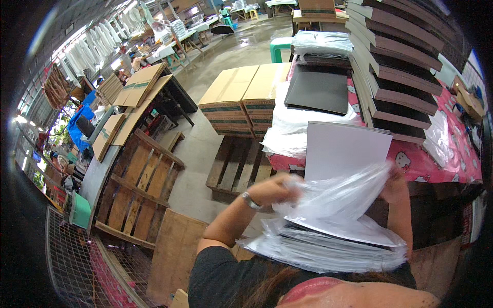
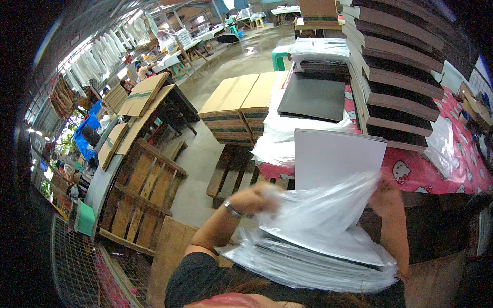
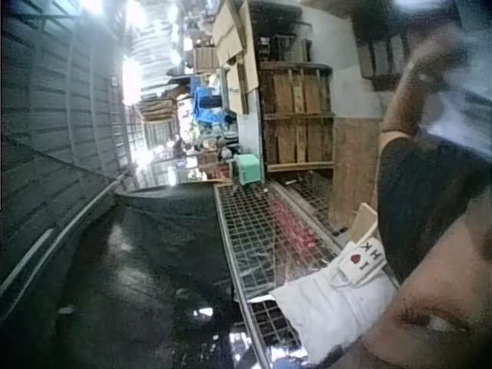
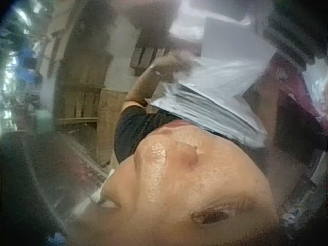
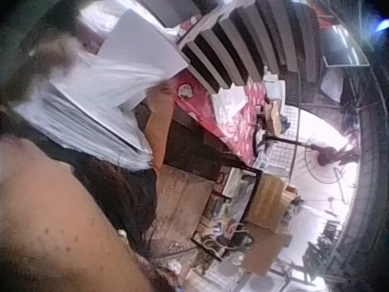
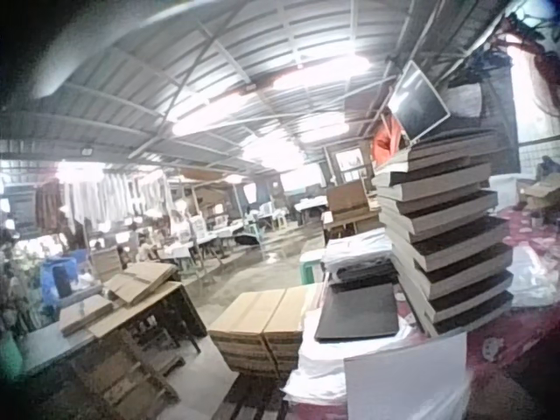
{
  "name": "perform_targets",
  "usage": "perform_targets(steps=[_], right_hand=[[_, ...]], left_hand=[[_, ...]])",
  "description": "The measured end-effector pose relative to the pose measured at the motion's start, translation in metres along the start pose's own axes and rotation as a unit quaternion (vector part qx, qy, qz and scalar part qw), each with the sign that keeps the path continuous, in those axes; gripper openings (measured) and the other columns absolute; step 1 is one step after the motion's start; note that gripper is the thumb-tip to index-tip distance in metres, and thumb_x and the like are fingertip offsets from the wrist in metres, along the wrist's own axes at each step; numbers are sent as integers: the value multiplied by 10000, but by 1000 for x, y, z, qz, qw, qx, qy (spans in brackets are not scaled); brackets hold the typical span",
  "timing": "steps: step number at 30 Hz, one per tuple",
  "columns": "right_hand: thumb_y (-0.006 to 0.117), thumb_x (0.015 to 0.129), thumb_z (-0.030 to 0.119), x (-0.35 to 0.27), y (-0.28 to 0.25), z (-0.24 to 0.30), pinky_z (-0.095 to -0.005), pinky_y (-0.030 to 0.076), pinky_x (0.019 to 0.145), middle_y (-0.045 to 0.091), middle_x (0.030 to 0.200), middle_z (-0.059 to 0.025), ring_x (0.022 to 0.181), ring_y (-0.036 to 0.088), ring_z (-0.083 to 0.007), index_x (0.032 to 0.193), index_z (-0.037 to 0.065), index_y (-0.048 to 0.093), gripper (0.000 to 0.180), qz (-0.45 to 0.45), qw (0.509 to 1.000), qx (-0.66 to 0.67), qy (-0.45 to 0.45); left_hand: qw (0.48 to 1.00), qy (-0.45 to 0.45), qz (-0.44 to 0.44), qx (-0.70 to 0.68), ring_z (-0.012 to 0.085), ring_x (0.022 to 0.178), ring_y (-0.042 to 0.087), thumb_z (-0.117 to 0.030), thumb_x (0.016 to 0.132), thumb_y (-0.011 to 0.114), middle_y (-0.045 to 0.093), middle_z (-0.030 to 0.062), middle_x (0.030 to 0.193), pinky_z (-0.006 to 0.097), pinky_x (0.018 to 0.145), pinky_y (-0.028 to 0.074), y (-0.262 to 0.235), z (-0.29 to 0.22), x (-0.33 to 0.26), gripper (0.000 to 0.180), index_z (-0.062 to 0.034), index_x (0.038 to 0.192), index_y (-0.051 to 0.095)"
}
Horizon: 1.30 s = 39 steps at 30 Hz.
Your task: The person places black books into individual plastic bags by hand and stacks them on a table.
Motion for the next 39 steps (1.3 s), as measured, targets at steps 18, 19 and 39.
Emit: perform_targets(steps=[18, 19, 39], right_hand=[[664, 810, 177, -39, -20, -25, -298, 486, 690, 638, 776, -42, 778, 606, -149, 1019, 30, 606, 262, 20, 970, -95, 224], [669, 805, 191, -31, -7, -27, -297, 485, 652, 630, 764, -35, 739, 599, -145, 1015, 32, 599, 273, 107, 956, -174, 213], [592, 679, 1, 17, -52, 26, -322, 443, 846, 515, 1061, -118, 1017, 530, -234, 1202, 116, 521, 540, -300, 798, -522, -23]], left_hand=[[974, 145, -48, -170, 267, 811, 643, -176, 783, 656, 626, 186, 939, 359, 697, 528, -19, -17, -9, 351, 49, 1038, 567], [966, 164, -74, -186, 261, 760, 648, -187, 809, 634, 640, 155, 845, 361, 649, 530, -13, -24, -12, 277, 30, 974, 587], [738, 130, -505, 427, 338, 633, 586, -128, 787, 541, 572, 203, 633, 417, 600, 447, -23, -49, 89, 382, -35, 1152, 478]])
Point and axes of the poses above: each hand's wrist, its own x-axis towards the middle knuckle, its own y-axis out of the palm, z = x × y, the point moved 3 cm from there along x, towards the middle knuckle
